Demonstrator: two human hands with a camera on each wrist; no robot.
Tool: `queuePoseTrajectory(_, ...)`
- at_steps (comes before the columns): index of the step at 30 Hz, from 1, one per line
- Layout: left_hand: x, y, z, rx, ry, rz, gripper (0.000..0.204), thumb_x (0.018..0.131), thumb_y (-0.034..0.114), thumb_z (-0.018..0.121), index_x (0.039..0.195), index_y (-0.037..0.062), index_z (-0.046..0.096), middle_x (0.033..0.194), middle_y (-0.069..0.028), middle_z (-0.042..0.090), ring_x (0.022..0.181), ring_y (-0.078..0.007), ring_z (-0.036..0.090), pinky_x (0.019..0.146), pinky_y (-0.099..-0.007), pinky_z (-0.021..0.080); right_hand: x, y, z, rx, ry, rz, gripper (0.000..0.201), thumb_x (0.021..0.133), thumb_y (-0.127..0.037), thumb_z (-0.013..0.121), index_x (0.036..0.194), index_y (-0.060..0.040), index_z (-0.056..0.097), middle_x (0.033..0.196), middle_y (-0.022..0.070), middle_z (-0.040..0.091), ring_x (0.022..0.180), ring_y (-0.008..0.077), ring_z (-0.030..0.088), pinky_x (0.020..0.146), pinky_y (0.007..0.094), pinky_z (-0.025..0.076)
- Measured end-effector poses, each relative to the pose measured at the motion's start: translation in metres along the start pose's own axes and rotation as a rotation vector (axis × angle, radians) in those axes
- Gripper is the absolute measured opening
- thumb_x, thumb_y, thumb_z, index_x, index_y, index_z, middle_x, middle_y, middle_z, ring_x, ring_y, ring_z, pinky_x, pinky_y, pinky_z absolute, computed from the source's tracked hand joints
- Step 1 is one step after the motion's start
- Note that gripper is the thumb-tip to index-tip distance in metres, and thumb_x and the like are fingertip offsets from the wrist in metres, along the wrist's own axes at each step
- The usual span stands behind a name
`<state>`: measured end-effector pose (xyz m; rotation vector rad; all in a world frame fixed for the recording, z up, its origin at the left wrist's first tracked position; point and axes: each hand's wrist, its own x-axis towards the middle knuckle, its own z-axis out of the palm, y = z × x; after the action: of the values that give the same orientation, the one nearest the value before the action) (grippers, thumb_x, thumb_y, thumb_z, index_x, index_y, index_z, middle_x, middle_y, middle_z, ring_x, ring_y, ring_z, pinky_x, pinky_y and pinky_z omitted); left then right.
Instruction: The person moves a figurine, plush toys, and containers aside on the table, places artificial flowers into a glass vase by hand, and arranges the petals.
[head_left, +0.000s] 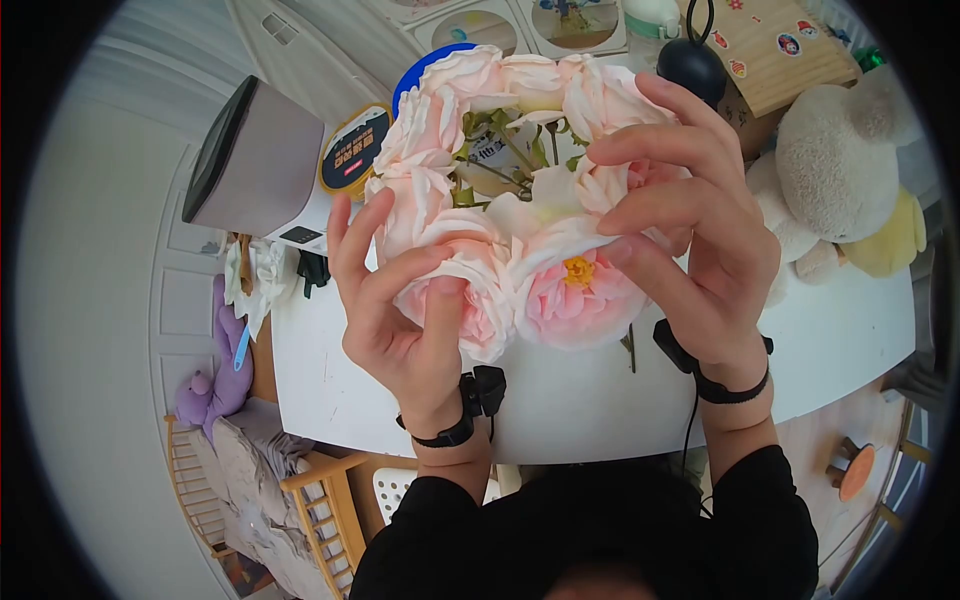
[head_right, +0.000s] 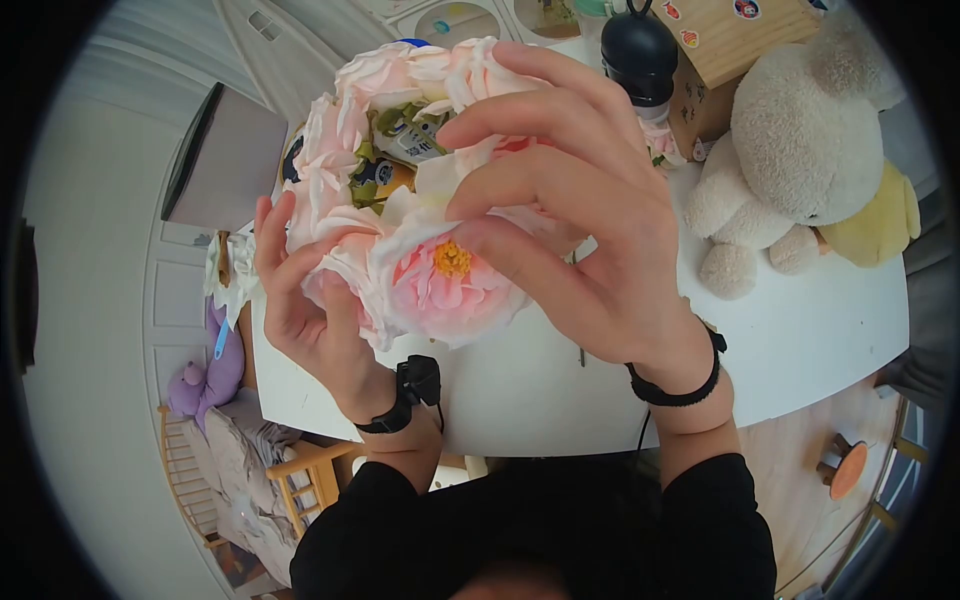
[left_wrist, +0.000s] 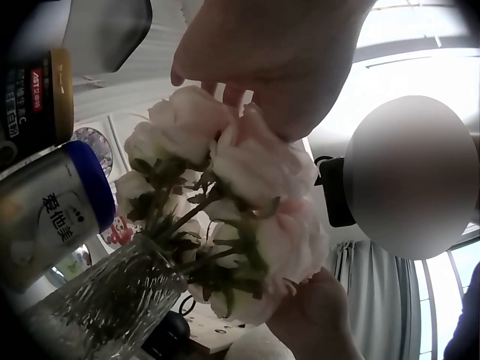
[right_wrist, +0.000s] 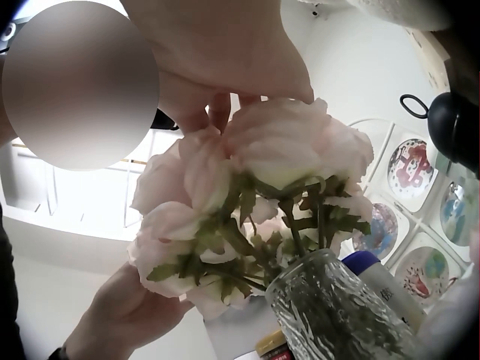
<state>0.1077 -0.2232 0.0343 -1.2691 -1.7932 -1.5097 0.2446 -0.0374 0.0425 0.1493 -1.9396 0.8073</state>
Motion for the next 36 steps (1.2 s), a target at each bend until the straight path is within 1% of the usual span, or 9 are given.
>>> queuePoseTrajectory(8, -0.006, -0.005, -0.001, -0.049, -0.028, -0.006, 0.027, 0.069, -0.001, 0.072, 0.095, 0.0077, 0.073, 0.117, -0.0120, 0.065, 0.130, -0.0379, 0.046, 0.110, -0.0515, 0.034, -0.003, -0.003, 0.004, -0.005, -0.007, 0.013, 0.015, 0.072, -0.005, 0.070, 0.088, -0.0073, 0.069, 0.109, 0.0114, 0.068, 0.128, 0.0405, 0.046, 0.105, 0.0489, 0.036)
queuePoseTrajectory(15, -0.004, 0.005, -0.001, -0.148, 0.116, 0.039, 0.029, 0.075, 0.017, 0.077, 0.101, 0.0101, 0.067, 0.122, -0.0154, 0.060, 0.129, -0.0398, 0.046, 0.110, -0.0565, 0.031, -0.003, 0.005, -0.024, 0.043, 0.092, 0.008, 0.017, 0.079, -0.005, 0.067, 0.096, -0.0021, 0.068, 0.111, 0.0154, 0.066, 0.127, 0.0378, 0.048, 0.108, 0.0482, 0.033)
queuePoseTrajectory(18, -0.006, 0.016, -0.004, -0.141, 0.159, 0.105, 0.025, 0.072, 0.022, 0.078, 0.091, 0.0143, 0.063, 0.116, -0.0143, 0.061, 0.124, -0.0369, 0.049, 0.110, -0.0596, 0.028, -0.006, 0.020, -0.028, 0.101, 0.214, 0.100, 0.020, 0.077, -0.002, 0.070, 0.097, -0.0013, 0.070, 0.108, 0.0116, 0.067, 0.120, 0.0297, 0.053, 0.105, 0.0411, 0.037)
queuePoseTrajectory(21, -0.011, 0.023, -0.006, -0.132, 0.102, 0.137, 0.023, 0.070, 0.019, 0.078, 0.087, 0.0170, 0.063, 0.112, -0.0128, 0.061, 0.119, -0.0349, 0.052, 0.111, -0.0590, 0.029, -0.006, 0.028, -0.029, 0.078, 0.200, 0.228, 0.021, 0.082, -0.002, 0.067, 0.103, -0.0002, 0.067, 0.111, 0.0100, 0.066, 0.116, 0.0238, 0.055, 0.102, 0.0366, 0.040)
queuePoseTrajectory(24, -0.012, 0.026, -0.009, -0.123, 0.105, 0.122, 0.022, 0.069, 0.016, 0.077, 0.085, 0.0188, 0.063, 0.110, -0.0121, 0.062, 0.117, -0.0338, 0.053, 0.110, -0.0584, 0.029, -0.012, 0.042, -0.026, 0.341, 0.228, 0.496, 0.028, 0.084, 0.002, 0.064, 0.112, 0.0011, 0.063, 0.114, 0.0088, 0.064, 0.110, 0.0177, 0.057, 0.099, 0.0315, 0.042)
queuePoseTrajectory(27, -0.012, 0.024, -0.008, -0.152, 0.156, 0.112, 0.021, 0.069, 0.014, 0.077, 0.085, 0.0189, 0.064, 0.111, -0.0122, 0.062, 0.119, -0.0355, 0.052, 0.110, -0.0579, 0.029, -0.022, 0.061, -0.024, 0.464, 0.115, 0.809, 0.035, 0.085, 0.005, 0.061, 0.119, 0.0013, 0.059, 0.117, 0.0077, 0.062, 0.106, 0.0133, 0.058, 0.097, 0.0298, 0.043)
queuePoseTrajectory(31, -0.012, 0.019, -0.011, -0.181, 0.120, 0.110, 0.020, 0.070, 0.013, 0.077, 0.084, 0.0188, 0.065, 0.112, -0.0119, 0.062, 0.124, -0.0393, 0.048, 0.110, -0.0573, 0.027, -0.046, 0.087, -0.009, 0.226, -0.303, 0.618, 0.045, 0.083, -0.001, 0.069, 0.126, 0.0007, 0.056, 0.127, 0.0102, 0.059, 0.115, 0.0179, 0.056, 0.102, 0.0322, 0.043)
queuePoseTrajectory(34, -0.012, 0.020, -0.013, -0.155, 0.071, 0.104, 0.018, 0.072, 0.013, 0.076, 0.084, 0.0187, 0.065, 0.112, -0.0110, 0.062, 0.125, -0.0409, 0.047, 0.110, -0.0572, 0.027, -0.048, 0.088, 0.012, 0.387, -0.392, 0.526, 0.052, 0.080, -0.008, 0.076, 0.127, 0.0002, 0.056, 0.131, 0.0102, 0.058, 0.120, 0.0209, 0.053, 0.103, 0.0331, 0.042)
queuePoseTrajectory(36, -0.012, 0.021, -0.011, -0.164, 0.085, 0.096, 0.017, 0.072, 0.014, 0.076, 0.084, 0.0187, 0.065, 0.112, -0.0106, 0.062, 0.125, -0.0407, 0.047, 0.111, -0.0572, 0.027, -0.062, 0.104, 0.030, 0.693, -0.397, 0.661, 0.054, 0.079, -0.011, 0.077, 0.128, -0.0012, 0.056, 0.131, 0.0089, 0.059, 0.120, 0.0208, 0.054, 0.103, 0.0335, 0.042)
